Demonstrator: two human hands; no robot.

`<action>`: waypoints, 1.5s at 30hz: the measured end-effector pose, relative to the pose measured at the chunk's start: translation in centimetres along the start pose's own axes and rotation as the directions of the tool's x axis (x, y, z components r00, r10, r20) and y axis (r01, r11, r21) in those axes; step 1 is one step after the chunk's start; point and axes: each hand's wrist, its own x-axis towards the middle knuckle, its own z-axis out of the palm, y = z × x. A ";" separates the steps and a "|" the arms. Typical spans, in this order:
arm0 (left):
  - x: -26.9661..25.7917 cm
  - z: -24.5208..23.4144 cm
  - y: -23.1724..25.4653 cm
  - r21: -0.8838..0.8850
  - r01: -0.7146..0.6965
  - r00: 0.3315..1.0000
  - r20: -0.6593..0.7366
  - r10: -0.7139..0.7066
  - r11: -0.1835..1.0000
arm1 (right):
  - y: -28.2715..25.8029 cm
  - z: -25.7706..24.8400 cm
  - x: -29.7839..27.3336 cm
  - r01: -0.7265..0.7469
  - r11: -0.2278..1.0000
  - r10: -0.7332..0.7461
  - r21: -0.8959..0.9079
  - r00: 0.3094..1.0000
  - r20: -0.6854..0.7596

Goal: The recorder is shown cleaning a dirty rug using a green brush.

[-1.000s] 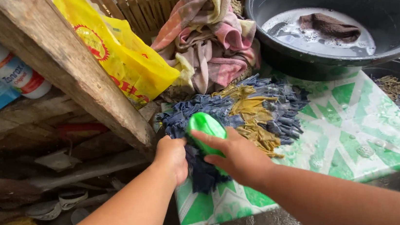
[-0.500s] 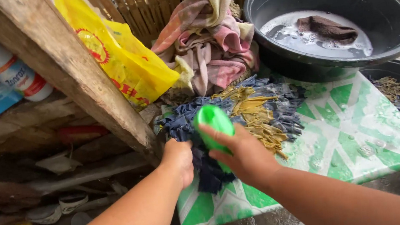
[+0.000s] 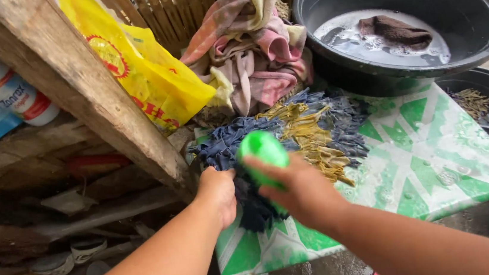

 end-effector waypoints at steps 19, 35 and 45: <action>0.3 -1.1 0.0 0.083 -0.062 0.998 -0.006 0.063 0.995 | 5.0 -0.9 1.2 -0.060 0.987 0.083 -0.152 0.986 0.145; 0.8 -1.4 0.3 0.097 -0.066 0.998 0.020 0.065 0.993 | 6.1 -2.8 -0.5 -0.189 0.958 0.229 -0.217 0.957 0.177; -3.8 -0.2 0.0 0.117 0.007 0.990 0.137 -0.023 0.993 | 2.0 -2.1 0.2 -0.122 0.986 0.110 -0.115 0.988 -0.110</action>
